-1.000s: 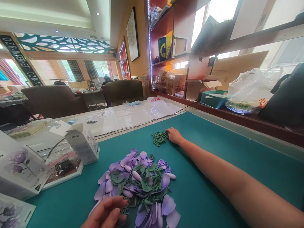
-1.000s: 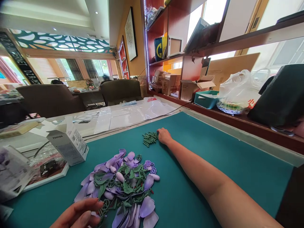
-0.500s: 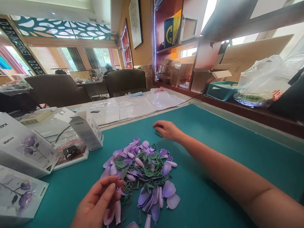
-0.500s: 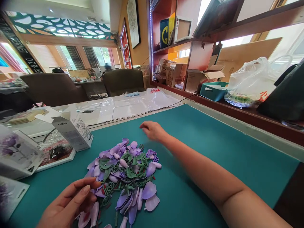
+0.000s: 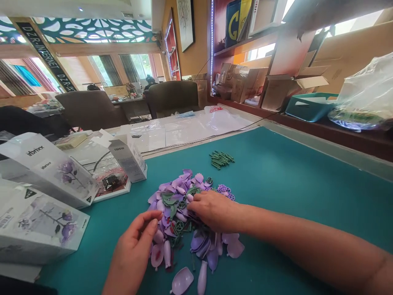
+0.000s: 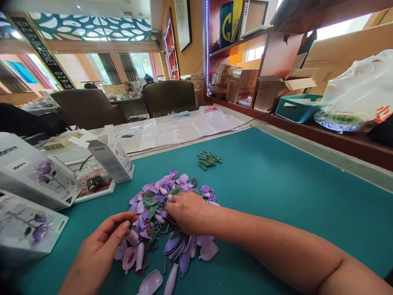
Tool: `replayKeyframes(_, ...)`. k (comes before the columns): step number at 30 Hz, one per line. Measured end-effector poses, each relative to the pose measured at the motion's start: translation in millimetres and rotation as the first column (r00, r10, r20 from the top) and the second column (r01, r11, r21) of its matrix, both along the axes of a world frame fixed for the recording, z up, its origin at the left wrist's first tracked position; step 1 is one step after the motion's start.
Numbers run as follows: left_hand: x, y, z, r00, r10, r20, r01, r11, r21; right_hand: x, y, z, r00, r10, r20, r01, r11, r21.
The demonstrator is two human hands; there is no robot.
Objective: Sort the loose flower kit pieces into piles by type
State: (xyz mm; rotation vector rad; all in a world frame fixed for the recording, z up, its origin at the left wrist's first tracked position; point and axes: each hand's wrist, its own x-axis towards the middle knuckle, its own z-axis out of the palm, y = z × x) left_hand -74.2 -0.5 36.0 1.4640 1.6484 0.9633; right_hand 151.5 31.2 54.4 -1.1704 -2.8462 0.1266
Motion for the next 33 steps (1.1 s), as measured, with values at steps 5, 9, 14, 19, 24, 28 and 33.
replayKeyframes(5,-2,3,-4.7,0.896,-0.088,-0.435,0.198,0.956,0.214,-6,-6,5.2,0.981,0.049,-0.189,-0.082,0.982,-0.172)
replayKeyframes(9,4,3,-8.9,0.768,-0.181,-0.615,0.351,0.921,0.167,7,4,15.8,0.934,-0.052,-0.355,-0.023,0.979,-0.202)
replayKeyframes(14,11,2,-10.1,0.719,-0.271,-0.64,0.439,0.891,0.116,30,18,27.9,0.923,-0.198,-0.33,0.115,0.96,-0.256)
replayKeyframes(19,15,-1,-12.4,0.728,-0.31,-0.611,0.471,0.874,0.117,37,18,30.1,0.981,-0.094,-0.171,0.044,0.961,-0.274)
replayKeyframes(24,12,-4,-15.2,0.769,-0.337,-0.544,0.459,0.883,0.101,33,10,28.6,0.997,0.065,0.035,-0.05,0.946,-0.32)
replayKeyframes(28,9,-4,-9.6,0.757,-0.338,-0.559,0.448,0.891,0.068,30,9,27.6,0.975,0.134,0.176,-0.076,0.95,-0.303)
replayKeyframes(33,4,-1,-5.9,0.731,-0.277,-0.624,0.423,0.901,0.095,38,16,29.5,0.984,0.011,0.179,0.039,0.962,-0.27)
